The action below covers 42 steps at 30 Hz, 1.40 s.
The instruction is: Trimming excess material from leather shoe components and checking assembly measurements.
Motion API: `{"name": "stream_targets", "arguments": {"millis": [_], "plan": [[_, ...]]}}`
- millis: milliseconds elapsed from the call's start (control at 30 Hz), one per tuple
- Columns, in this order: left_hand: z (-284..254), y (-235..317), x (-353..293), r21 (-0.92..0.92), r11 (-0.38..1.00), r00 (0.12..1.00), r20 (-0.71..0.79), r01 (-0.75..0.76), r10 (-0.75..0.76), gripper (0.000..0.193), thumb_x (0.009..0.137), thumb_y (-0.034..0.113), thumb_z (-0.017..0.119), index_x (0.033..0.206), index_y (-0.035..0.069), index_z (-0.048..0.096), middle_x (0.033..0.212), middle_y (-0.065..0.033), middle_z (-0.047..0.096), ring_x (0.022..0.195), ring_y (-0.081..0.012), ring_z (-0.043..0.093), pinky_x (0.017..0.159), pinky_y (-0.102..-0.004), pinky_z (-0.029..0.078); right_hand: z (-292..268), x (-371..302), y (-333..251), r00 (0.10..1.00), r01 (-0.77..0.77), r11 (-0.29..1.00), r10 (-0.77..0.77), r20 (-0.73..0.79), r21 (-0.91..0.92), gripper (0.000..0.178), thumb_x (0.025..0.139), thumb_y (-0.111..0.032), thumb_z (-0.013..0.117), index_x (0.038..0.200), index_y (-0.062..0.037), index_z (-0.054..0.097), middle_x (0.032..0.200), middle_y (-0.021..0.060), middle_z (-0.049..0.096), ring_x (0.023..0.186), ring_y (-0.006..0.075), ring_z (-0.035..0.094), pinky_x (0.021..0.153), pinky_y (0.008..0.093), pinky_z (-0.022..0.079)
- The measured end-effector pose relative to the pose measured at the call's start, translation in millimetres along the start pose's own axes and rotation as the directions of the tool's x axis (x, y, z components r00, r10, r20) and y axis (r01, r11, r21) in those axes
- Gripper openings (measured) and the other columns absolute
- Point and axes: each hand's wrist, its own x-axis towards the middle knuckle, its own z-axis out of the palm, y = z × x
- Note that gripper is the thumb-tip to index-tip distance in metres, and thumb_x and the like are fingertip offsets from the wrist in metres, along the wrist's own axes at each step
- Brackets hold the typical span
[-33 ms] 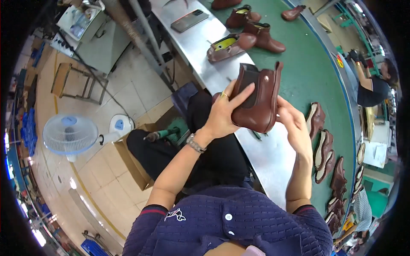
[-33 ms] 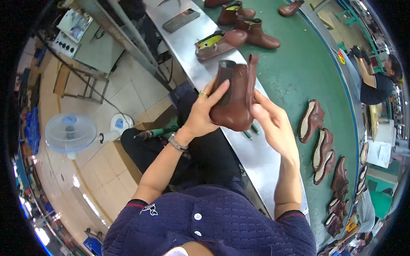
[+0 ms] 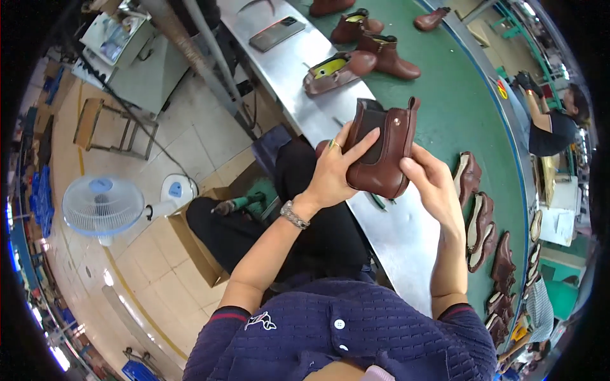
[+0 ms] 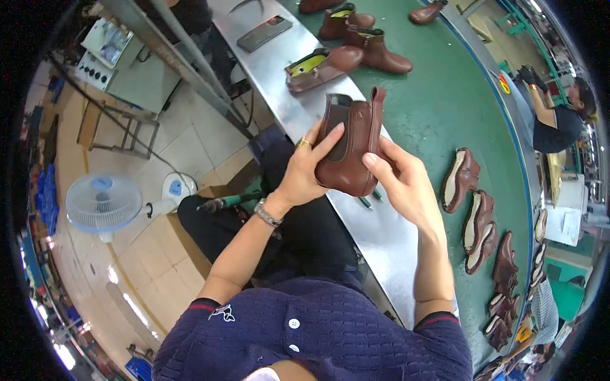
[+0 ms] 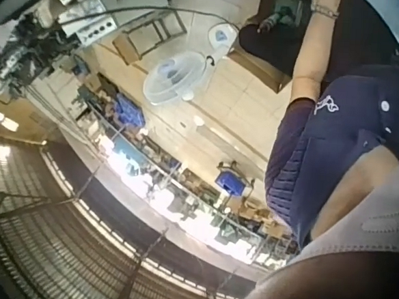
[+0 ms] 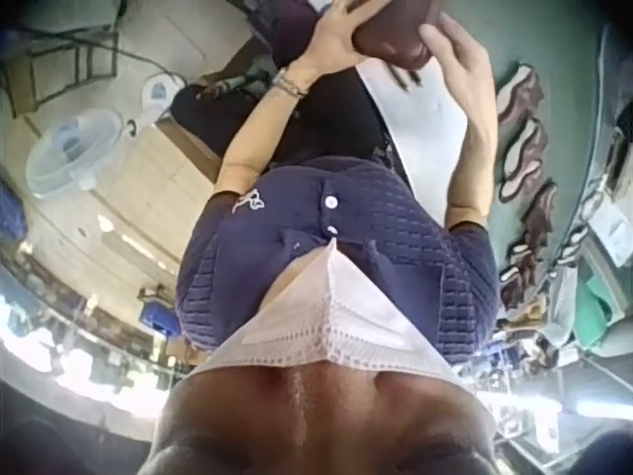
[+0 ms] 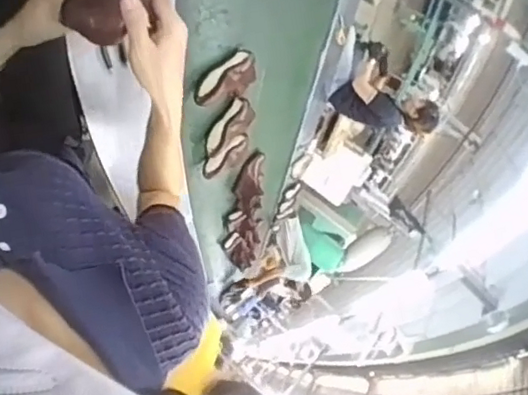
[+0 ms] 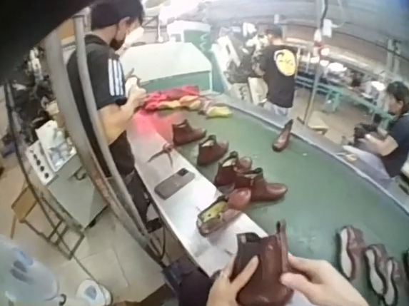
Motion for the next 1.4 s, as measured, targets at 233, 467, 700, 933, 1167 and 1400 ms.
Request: {"name": "stream_targets", "arguments": {"millis": [233, 467, 700, 933, 1167, 1400], "plan": [[-8.5, -8.5, 14.9, -0.583, 0.786, 0.964, 0.258, 0.207, -0.063, 0.141, 0.061, 0.026, 0.093, 0.150, 0.002, -0.014, 0.147, -0.0205, 0.027, 0.133, -0.0295, 0.038, 0.110, -0.0388, 0.034, -42.3, 23.3, -8.2, 0.947, -0.126, 0.971, 0.179, 0.267, -0.202, 0.038, 0.094, -0.024, 0.063, 0.122, 0.0025, 0.059, 0.102, 0.0081, 0.067, 0.091, 0.0095, 0.055, 0.082, 0.0302, 0.049], [25.8, -18.4, 40.0, -0.681, 0.569, 0.873, 0.232, 0.461, -0.429, 0.078, 0.061, 0.024, 0.093, 0.121, 0.000, 0.050, 0.113, -0.0085, 0.062, 0.105, -0.0156, 0.059, 0.093, -0.0305, 0.047, -50.8, 43.9, -29.0, 0.872, -0.085, 0.864, 0.305, 0.382, -0.496, 0.031, 0.087, -0.019, 0.069, 0.112, -0.0009, 0.065, 0.095, 0.0189, 0.070, 0.086, 0.0303, 0.069, 0.078, 0.0389, 0.052], [46.3, -38.3, 39.8, -0.678, 0.627, 0.898, 0.112, 0.383, -0.426, 0.083, 0.054, 0.043, 0.093, 0.115, 0.001, 0.055, 0.099, -0.0098, 0.067, 0.089, -0.0183, 0.066, 0.082, -0.0322, 0.052, -41.3, 50.2, -46.2, 0.900, -0.159, 0.804, 0.356, 0.250, -0.572, 0.029, 0.086, -0.015, 0.069, 0.108, 0.0017, 0.065, 0.085, 0.0206, 0.069, 0.080, 0.0328, 0.071, 0.073, 0.0387, 0.056], [56.6, -41.0, 49.4, -0.539, 0.771, 0.921, 0.023, 0.340, -0.390, 0.082, 0.054, 0.051, 0.090, 0.109, -0.001, 0.057, 0.093, -0.0139, 0.067, 0.084, -0.0259, 0.068, 0.077, -0.0348, 0.053, -37.9, 46.8, -38.6, 0.944, -0.210, 0.741, 0.322, 0.064, -0.637, 0.022, 0.083, -0.009, 0.069, 0.098, 0.0062, 0.064, 0.078, 0.0225, 0.067, 0.075, 0.0340, 0.071, 0.066, 0.0365, 0.055], [38.2, -38.0, 68.5, -0.711, 0.545, 0.883, 0.245, 0.444, -0.400, 0.063, 0.064, 0.027, 0.091, 0.110, -0.001, 0.059, 0.099, -0.0077, 0.068, 0.090, -0.0140, 0.064, 0.083, -0.0306, 0.052, -32.9, 44.3, -33.0, 0.974, -0.201, 0.660, 0.215, -0.074, -0.723, 0.023, 0.082, -0.018, 0.071, 0.085, 0.0044, 0.064, 0.063, 0.0236, 0.059, 0.059, 0.0382, 0.063, 0.054, 0.0404, 0.047], [-1.8, -32.4, 50.5, -0.542, 0.800, 0.943, -0.039, 0.258, -0.331, 0.078, 0.071, 0.026, 0.085, 0.132, -0.001, 0.045, 0.122, -0.0126, 0.055, 0.113, -0.0219, 0.053, 0.098, -0.0353, 0.043, 3.3, 54.8, -54.1, 0.988, -0.149, 0.632, 0.114, -0.099, -0.760, 0.039, 0.080, -0.035, 0.075, 0.079, 0.0031, 0.067, 0.062, 0.0194, 0.063, 0.056, 0.0350, 0.063, 0.055, 0.0400, 0.048]]}}
